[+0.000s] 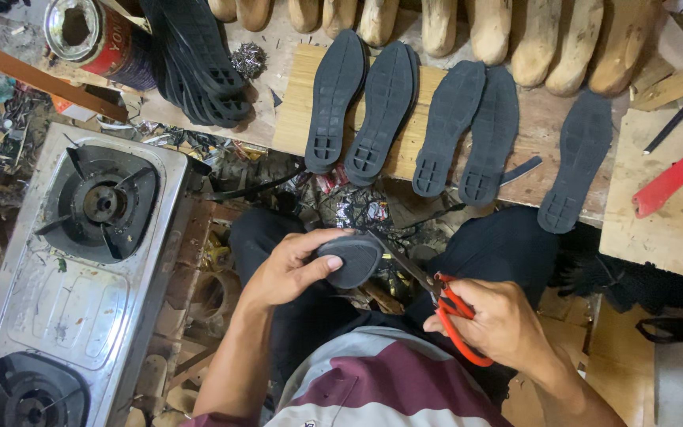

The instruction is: The person sits at a workbench and uses red-handled scissors to trim excess rubber from the edges of black shoe soles, working on one sole at a time. They turn each sole over to cut along its contour, then set the trimmed sole on the bench with the finished pile.

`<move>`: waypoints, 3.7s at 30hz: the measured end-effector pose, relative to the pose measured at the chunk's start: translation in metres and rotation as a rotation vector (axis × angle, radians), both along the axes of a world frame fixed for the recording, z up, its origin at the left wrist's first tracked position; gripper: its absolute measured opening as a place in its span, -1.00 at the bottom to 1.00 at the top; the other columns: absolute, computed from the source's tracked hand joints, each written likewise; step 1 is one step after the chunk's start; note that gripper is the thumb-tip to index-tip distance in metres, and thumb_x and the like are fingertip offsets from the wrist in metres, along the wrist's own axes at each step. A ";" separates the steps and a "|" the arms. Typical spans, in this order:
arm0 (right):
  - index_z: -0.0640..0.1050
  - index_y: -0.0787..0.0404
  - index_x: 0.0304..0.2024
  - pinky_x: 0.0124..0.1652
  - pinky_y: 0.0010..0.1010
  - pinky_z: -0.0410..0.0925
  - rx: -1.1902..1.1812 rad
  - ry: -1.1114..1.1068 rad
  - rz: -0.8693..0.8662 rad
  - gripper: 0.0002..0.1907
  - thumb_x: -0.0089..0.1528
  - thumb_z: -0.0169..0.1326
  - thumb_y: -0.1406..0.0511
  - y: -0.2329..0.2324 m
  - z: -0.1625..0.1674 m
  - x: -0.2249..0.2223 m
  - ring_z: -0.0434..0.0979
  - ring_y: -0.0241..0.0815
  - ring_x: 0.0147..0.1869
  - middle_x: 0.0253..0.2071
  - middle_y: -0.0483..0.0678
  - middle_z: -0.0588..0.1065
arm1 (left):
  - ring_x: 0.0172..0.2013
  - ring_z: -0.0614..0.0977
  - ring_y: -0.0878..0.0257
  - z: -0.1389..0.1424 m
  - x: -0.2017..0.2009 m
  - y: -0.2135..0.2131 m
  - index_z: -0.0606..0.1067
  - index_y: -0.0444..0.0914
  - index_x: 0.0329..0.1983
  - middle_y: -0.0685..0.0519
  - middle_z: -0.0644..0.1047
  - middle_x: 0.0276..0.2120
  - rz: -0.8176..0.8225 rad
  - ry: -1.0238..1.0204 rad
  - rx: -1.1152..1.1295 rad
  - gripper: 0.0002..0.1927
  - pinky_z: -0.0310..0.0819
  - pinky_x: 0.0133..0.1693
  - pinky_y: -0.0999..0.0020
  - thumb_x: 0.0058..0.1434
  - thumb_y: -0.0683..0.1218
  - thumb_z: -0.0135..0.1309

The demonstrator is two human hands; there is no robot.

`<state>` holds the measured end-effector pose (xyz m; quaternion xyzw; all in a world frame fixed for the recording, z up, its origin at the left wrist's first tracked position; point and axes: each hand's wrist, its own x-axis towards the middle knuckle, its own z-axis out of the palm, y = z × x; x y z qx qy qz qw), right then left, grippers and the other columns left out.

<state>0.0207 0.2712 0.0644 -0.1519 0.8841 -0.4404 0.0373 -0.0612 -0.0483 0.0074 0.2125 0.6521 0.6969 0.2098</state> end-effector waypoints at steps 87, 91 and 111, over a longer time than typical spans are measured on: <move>0.53 0.28 -0.26 -0.50 -0.36 0.36 -0.024 -0.042 -0.115 -0.56 -0.07 0.45 0.27 -0.030 -0.012 0.005 0.50 -0.15 -0.55 -0.53 -0.02 0.47 | 0.03 0.61 0.14 -0.019 0.007 0.033 0.20 -0.23 0.38 -0.07 0.54 0.07 0.373 -0.263 0.625 -0.39 0.57 -0.01 0.18 0.29 -0.36 0.06; 0.54 0.29 -0.27 -0.54 -0.33 0.35 -0.042 -0.065 -0.102 -0.54 -0.08 0.46 0.23 -0.027 -0.010 0.005 0.50 -0.13 -0.59 -0.56 -0.01 0.48 | 0.03 0.61 0.14 -0.026 0.011 0.033 0.23 -0.26 0.33 -0.07 0.54 0.05 0.355 -0.263 0.621 -0.42 0.57 0.03 0.16 0.28 -0.37 0.07; 0.54 0.30 -0.38 -0.55 -0.40 0.41 -0.055 -0.194 -0.045 -0.63 -0.02 0.43 0.22 -0.019 -0.012 0.012 0.62 -0.25 -0.59 -0.62 -0.05 0.55 | 0.01 0.59 0.23 -0.030 0.001 0.003 0.31 -0.31 0.33 -0.02 0.52 0.06 0.366 -0.237 0.524 -0.45 0.48 0.05 0.28 0.28 -0.36 0.12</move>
